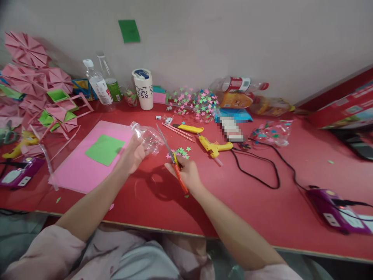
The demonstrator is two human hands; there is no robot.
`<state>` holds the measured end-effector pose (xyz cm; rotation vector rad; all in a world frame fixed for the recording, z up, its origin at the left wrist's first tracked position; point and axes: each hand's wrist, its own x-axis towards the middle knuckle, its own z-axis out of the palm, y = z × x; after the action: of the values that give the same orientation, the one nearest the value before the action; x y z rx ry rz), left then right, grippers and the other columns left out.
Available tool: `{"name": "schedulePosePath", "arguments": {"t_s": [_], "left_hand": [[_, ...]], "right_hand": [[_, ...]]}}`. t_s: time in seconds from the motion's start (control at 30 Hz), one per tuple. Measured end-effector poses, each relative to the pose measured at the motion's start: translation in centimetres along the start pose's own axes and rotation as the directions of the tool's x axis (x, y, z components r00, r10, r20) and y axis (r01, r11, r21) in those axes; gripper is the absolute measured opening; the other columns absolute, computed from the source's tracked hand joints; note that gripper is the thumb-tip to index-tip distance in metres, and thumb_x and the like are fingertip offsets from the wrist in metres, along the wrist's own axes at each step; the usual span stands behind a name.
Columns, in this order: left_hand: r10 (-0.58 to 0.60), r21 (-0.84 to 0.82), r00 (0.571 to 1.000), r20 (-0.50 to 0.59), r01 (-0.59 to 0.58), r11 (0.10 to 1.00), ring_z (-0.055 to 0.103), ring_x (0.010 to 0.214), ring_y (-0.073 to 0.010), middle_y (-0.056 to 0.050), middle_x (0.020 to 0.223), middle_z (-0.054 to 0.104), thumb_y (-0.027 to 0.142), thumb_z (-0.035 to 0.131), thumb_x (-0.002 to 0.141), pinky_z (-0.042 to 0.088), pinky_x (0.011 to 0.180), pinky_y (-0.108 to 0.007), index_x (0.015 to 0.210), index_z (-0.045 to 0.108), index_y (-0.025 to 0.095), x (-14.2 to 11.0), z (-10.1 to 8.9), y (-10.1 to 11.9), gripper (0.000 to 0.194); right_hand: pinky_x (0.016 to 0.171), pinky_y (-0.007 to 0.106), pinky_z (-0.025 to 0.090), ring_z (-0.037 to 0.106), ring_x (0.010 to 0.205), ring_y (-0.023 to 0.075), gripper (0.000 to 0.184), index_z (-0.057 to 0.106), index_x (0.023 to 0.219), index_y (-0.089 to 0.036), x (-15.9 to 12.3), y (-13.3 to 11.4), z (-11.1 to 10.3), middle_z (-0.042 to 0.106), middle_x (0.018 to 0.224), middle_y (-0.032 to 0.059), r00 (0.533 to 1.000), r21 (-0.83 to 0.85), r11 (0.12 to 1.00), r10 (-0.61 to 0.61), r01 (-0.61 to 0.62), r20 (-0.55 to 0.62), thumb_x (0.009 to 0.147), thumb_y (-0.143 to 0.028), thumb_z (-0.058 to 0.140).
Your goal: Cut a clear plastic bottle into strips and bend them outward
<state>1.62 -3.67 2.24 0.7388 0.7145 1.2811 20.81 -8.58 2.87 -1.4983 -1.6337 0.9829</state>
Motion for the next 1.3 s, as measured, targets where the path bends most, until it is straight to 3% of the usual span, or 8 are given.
{"name": "schedulePosePath", "arguments": {"t_s": [0.3,0.5,0.67,0.77,0.83,1.0,1.1,1.3], "left_hand": [[0.086,0.029,0.996,0.012,-0.086,0.996,0.061,0.124,-0.0274,-0.007,0.118,0.069,0.032,0.075,0.068,0.044,0.107,-0.045,0.111,0.052,0.024,0.7,-0.5,2.2,0.049],[0.112,0.072,0.994,0.005,-0.112,0.991,0.065,0.118,-0.0278,-0.007,0.110,0.071,0.037,0.076,0.067,0.045,0.106,-0.046,0.109,0.052,0.022,1.9,-0.2,3.6,0.051],[0.101,0.138,0.995,-0.009,-0.099,0.985,0.066,0.114,-0.0249,-0.007,0.112,0.070,0.043,0.079,0.065,0.048,0.100,-0.042,0.111,0.051,0.022,2.3,-1.0,2.7,0.058],[0.091,0.165,0.996,0.022,-0.094,0.982,0.070,0.105,-0.0221,-0.005,0.111,0.070,0.043,0.078,0.068,0.053,0.091,-0.037,0.117,0.050,0.024,1.6,-2.3,2.4,0.060],[0.107,0.160,0.994,0.003,-0.106,0.981,0.072,0.095,-0.0207,-0.004,0.104,0.071,0.043,0.079,0.067,0.056,0.080,-0.032,0.117,0.049,0.024,1.2,-3.1,2.4,0.061],[0.145,0.136,0.989,-0.039,-0.139,0.981,0.072,0.098,-0.0228,-0.007,0.105,0.069,0.052,0.067,0.075,0.060,0.072,-0.032,0.123,0.049,0.022,0.5,-3.2,3.2,0.059],[0.154,0.194,0.988,-0.018,-0.147,0.970,0.070,0.102,-0.0246,-0.009,0.112,0.067,0.054,0.066,0.076,0.061,0.066,-0.031,0.129,0.046,0.024,0.1,-2.7,3.3,0.065],[0.194,0.217,0.981,0.023,-0.194,0.957,0.072,0.096,-0.0233,-0.007,0.113,0.067,0.051,0.072,0.073,0.059,0.059,-0.028,0.135,0.041,0.029,-0.5,-2.4,3.0,0.072]], "right_hand": [[0.054,0.026,0.028,0.034,0.058,0.0120,0.050,0.047,0.063,-0.021,1.0,-1.2,-1.9,0.038,0.058,-0.0042,0.998,-0.216,0.975,-0.055,0.049,-0.026,0.071,-0.068,0.061],[0.056,0.026,0.029,0.037,0.057,0.0125,0.032,0.047,0.068,-0.022,1.7,-3.7,-3.6,0.045,0.060,-0.0027,0.987,-0.382,0.911,-0.135,0.157,0.083,0.075,-0.050,0.059],[0.058,0.027,0.029,0.040,0.059,0.0138,0.034,0.046,0.068,-0.022,2.3,-2.8,-3.3,0.048,0.062,-0.0011,0.964,-0.396,0.879,-0.241,0.266,0.112,0.075,-0.052,0.059],[0.056,0.027,0.028,0.039,0.058,0.0131,0.044,0.047,0.067,-0.021,1.8,-1.3,-2.9,0.047,0.061,-0.0015,0.980,-0.345,0.919,-0.159,0.190,0.116,0.079,-0.062,0.056],[0.055,0.027,0.029,0.040,0.058,0.0132,0.049,0.049,0.070,-0.021,1.3,-0.6,-2.8,0.047,0.062,-0.0016,0.977,-0.301,0.942,-0.097,0.152,0.190,0.081,-0.069,0.052],[0.053,0.027,0.031,0.040,0.056,0.0132,0.059,0.046,0.070,-0.022,0.6,-0.3,-2.8,0.045,0.061,-0.0026,0.913,-0.326,0.938,0.026,0.119,0.407,0.077,-0.081,0.048],[0.054,0.027,0.031,0.039,0.055,0.0128,0.059,0.046,0.069,-0.022,0.2,-0.7,-2.6,0.045,0.060,-0.0024,0.877,-0.335,0.930,0.033,0.149,0.480,0.081,-0.080,0.042],[0.053,0.026,0.030,0.038,0.055,0.0121,0.062,0.045,0.069,-0.022,-0.2,-0.1,-1.6,0.045,0.061,-0.0031,0.876,-0.254,0.960,0.022,0.116,0.482,0.077,-0.083,0.047]]}}
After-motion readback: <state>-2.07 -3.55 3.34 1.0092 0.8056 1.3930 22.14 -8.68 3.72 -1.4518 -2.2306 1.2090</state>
